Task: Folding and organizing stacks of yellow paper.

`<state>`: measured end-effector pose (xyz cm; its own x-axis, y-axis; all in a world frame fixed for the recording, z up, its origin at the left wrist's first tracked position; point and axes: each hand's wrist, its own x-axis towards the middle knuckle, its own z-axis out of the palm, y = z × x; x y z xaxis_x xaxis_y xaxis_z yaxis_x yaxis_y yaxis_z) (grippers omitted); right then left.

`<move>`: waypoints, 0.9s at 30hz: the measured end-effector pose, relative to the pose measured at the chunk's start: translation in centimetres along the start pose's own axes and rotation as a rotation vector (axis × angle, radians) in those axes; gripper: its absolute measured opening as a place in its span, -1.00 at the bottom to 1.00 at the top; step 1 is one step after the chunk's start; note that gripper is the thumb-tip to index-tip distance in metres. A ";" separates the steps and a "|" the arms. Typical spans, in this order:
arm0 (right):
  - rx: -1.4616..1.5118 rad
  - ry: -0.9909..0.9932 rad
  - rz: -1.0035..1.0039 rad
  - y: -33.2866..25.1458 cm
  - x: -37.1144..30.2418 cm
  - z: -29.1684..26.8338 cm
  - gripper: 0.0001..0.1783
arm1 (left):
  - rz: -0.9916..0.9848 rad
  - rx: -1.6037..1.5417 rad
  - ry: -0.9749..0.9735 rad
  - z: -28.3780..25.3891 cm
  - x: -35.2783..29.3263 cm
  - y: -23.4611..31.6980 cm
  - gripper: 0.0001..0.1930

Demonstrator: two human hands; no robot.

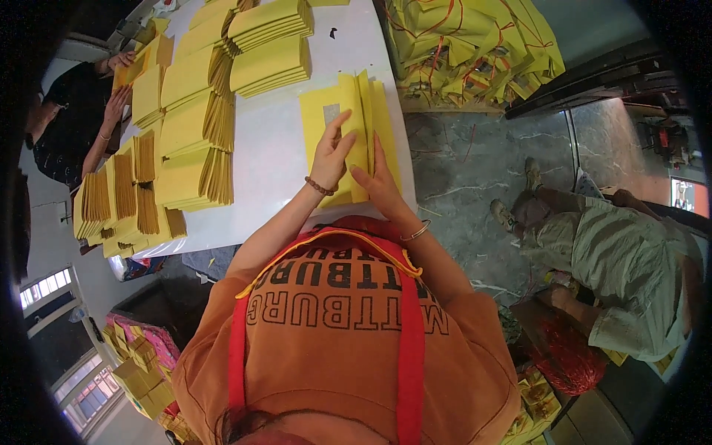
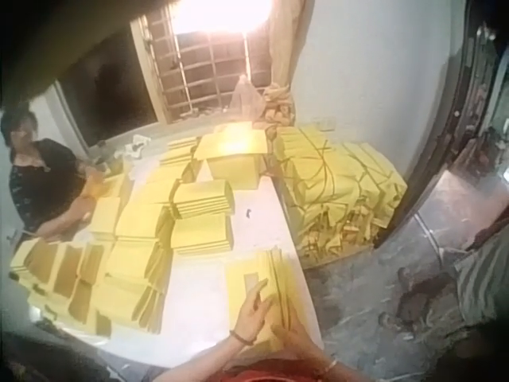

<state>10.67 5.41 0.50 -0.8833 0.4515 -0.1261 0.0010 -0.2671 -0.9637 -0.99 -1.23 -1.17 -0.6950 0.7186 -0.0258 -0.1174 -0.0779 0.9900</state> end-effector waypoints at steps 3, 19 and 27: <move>-0.042 -0.028 -0.031 1.0 0.0 -0.1 0.04 | 0.235 -0.086 0.214 1.1 0.1 -0.2 -0.52; -0.103 -0.013 -0.060 0.4 0.0 0.3 0.04 | 0.108 0.181 0.041 0.0 0.0 -0.4 -0.62; -0.328 0.020 -0.127 1.1 0.1 0.5 0.13 | -0.095 -0.199 0.102 0.0 -0.3 -0.8 -0.84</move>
<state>10.36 4.76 -0.44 -0.8768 0.4809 -0.0023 0.0456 0.0785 -0.9959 -0.73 -1.36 -1.95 -0.7409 0.6564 -0.1419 -0.3162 -0.1546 0.9360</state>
